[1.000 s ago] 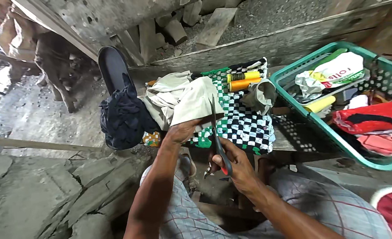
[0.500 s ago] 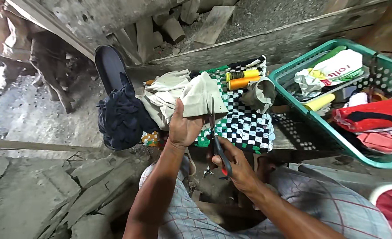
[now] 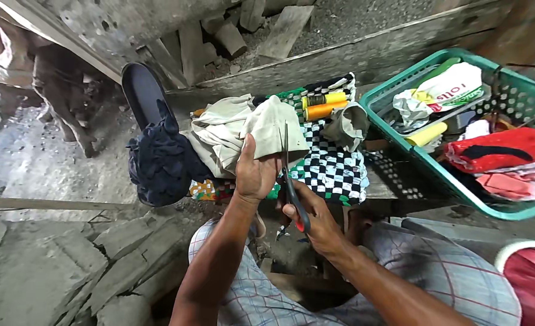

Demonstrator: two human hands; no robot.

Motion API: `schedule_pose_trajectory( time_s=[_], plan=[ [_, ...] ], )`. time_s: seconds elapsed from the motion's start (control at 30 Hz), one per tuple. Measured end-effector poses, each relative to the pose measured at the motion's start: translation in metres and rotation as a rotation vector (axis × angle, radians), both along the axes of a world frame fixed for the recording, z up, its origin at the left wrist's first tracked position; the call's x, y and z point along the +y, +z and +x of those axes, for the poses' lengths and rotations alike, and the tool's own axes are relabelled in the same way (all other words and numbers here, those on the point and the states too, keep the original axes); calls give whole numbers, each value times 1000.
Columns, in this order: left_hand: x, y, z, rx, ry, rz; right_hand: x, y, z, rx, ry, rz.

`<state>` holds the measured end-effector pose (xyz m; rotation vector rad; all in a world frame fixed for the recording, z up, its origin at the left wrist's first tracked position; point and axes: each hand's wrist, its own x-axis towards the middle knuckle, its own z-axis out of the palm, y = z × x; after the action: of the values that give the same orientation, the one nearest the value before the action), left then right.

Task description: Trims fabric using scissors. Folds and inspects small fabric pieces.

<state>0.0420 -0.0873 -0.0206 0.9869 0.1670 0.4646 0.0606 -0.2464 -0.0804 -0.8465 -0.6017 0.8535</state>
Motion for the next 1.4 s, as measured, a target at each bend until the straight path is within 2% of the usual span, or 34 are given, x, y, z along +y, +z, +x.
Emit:
schedule_pose_trajectory(
  time_s=[0.23, 0.53, 0.8, 1.17, 1.4],
  plan=[
    [2, 0, 2, -19, -35, -32, -3, 1, 0, 29, -8, -8],
    [9, -3, -2, 6, 13, -51, -8, -1, 5, 53, -14, -39],
    [10, -4, -1, 13, 36, 1, -7, -4, -2, 0, 34, -60],
    [5, -8, 2, 4, 22, 16, -3, -2, 0, 92, -13, -38],
    [4, -6, 1, 50, 49, 9, -6, 1, 0, 59, 6, -37]
  ],
)
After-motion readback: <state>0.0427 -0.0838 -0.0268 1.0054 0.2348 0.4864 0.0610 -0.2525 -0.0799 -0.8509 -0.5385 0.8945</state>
